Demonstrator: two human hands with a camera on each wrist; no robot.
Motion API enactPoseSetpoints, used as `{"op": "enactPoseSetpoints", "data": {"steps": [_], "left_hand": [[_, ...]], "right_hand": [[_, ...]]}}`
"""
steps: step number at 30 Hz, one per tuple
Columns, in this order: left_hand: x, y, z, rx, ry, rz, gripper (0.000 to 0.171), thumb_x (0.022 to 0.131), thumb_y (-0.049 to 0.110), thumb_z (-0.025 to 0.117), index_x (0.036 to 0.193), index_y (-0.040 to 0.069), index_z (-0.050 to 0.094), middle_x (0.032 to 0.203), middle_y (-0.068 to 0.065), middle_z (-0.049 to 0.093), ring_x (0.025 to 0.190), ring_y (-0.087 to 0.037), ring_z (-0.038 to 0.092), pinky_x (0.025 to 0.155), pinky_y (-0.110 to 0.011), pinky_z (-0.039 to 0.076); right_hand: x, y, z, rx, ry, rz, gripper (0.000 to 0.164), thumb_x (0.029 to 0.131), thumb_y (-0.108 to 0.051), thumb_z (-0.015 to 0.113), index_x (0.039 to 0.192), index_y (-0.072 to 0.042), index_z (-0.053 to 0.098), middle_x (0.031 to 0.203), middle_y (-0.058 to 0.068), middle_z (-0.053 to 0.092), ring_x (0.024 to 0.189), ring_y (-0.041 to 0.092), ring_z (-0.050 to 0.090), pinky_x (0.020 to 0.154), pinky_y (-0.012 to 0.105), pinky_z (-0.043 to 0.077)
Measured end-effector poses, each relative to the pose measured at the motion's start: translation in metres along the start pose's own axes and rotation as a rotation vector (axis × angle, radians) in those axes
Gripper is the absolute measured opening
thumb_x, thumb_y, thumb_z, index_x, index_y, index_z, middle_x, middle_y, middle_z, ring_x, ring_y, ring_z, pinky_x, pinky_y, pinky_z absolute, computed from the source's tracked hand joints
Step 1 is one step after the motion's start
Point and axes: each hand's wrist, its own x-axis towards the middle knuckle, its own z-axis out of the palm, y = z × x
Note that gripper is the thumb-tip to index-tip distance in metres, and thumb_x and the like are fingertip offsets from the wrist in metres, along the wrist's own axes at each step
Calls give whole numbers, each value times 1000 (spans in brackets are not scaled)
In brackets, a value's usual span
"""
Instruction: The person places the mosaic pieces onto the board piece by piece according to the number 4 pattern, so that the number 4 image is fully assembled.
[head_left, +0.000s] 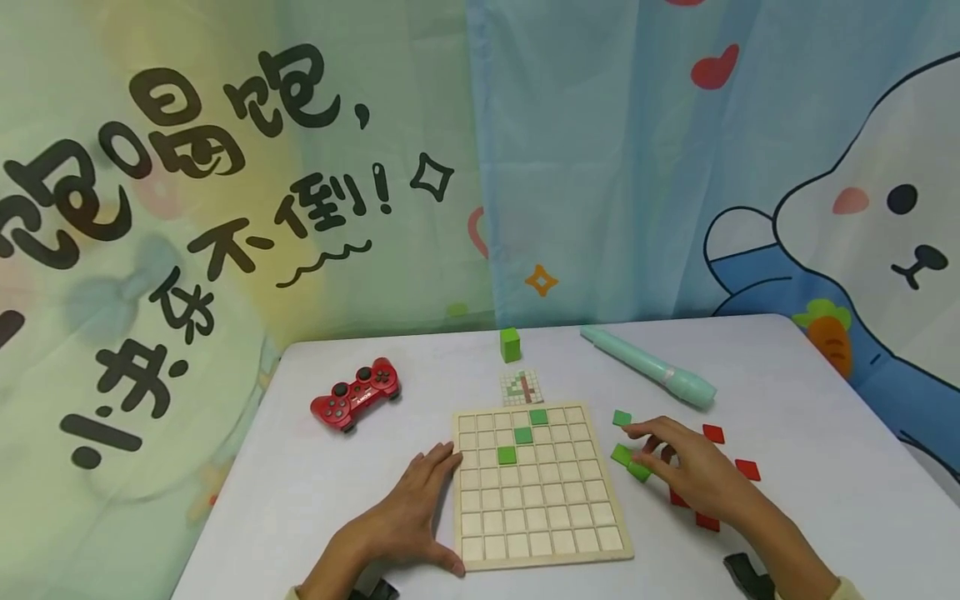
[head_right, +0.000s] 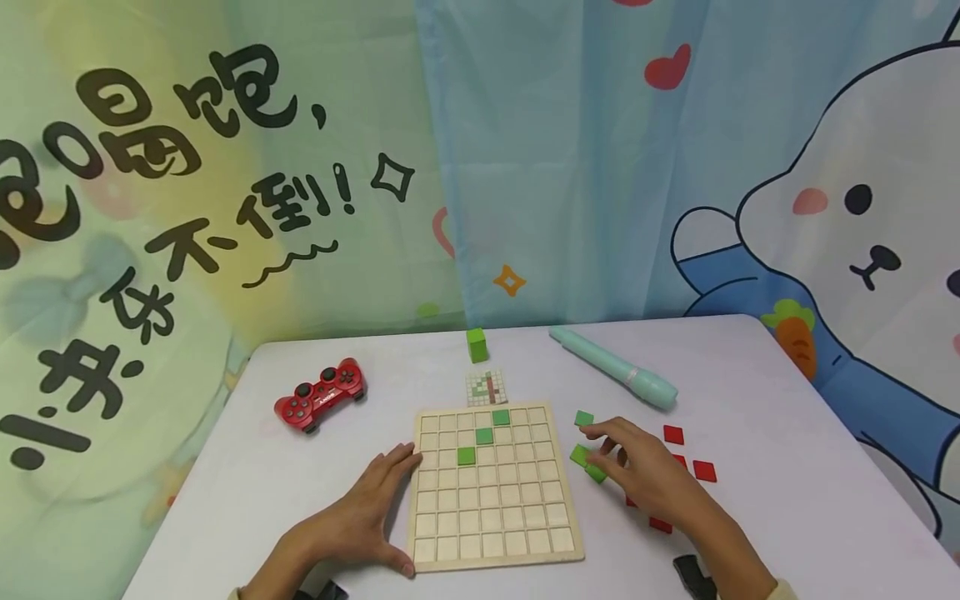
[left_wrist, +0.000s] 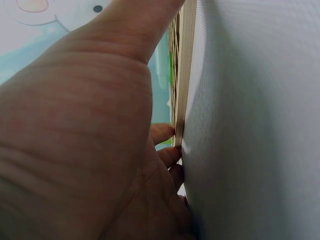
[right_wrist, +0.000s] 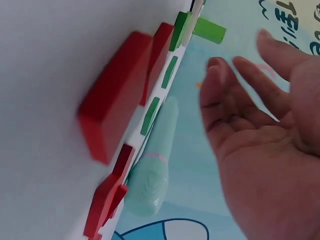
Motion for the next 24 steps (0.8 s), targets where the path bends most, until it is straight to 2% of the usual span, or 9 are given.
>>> {"op": "enactPoseSetpoints", "data": {"steps": [4, 9, 16, 21, 24], "left_hand": [[-1, 1, -1, -7, 4, 4, 142, 59, 64, 99, 166, 8, 25, 177, -17, 20, 165, -42, 20, 137, -63, 18], [-1, 3, -2, -8, -3, -2, 143, 60, 65, 98, 167, 8, 24, 177, -16, 18, 166, -42, 18, 138, -62, 16], [-1, 5, -3, -13, -10, -7, 143, 60, 65, 98, 167, 7, 23, 178, -17, 17, 167, -42, 17, 138, -61, 15], [-1, 5, -3, -6, -15, -9, 142, 60, 64, 99, 167, 8, 24, 177, -17, 18, 166, -42, 18, 138, -61, 16], [0, 4, -2, -7, -13, -7, 141, 60, 63, 99, 167, 8, 25, 177, -17, 19, 166, -41, 18, 138, -61, 16]], "right_hand": [[-4, 6, -2, -14, -75, 62, 41, 96, -24, 80, 135, -18, 70, 119, -4, 69, 95, 3, 57, 74, 17, 55], [-7, 16, -2, -16, -154, 66, 42, 93, -27, 83, 132, -20, 71, 115, -8, 66, 95, 3, 55, 74, 17, 53], [-7, 30, 0, 10, -143, -17, 32, 93, -22, 82, 124, -24, 73, 116, -8, 65, 93, -3, 54, 76, 17, 53], [-7, 34, 2, 24, -126, -19, 26, 92, -18, 83, 114, -26, 72, 107, -9, 63, 89, -3, 53, 73, 17, 53], [-8, 37, 3, 39, -114, -26, 29, 92, -17, 84, 117, -23, 71, 105, -8, 64, 88, -2, 54, 74, 17, 54]]}}
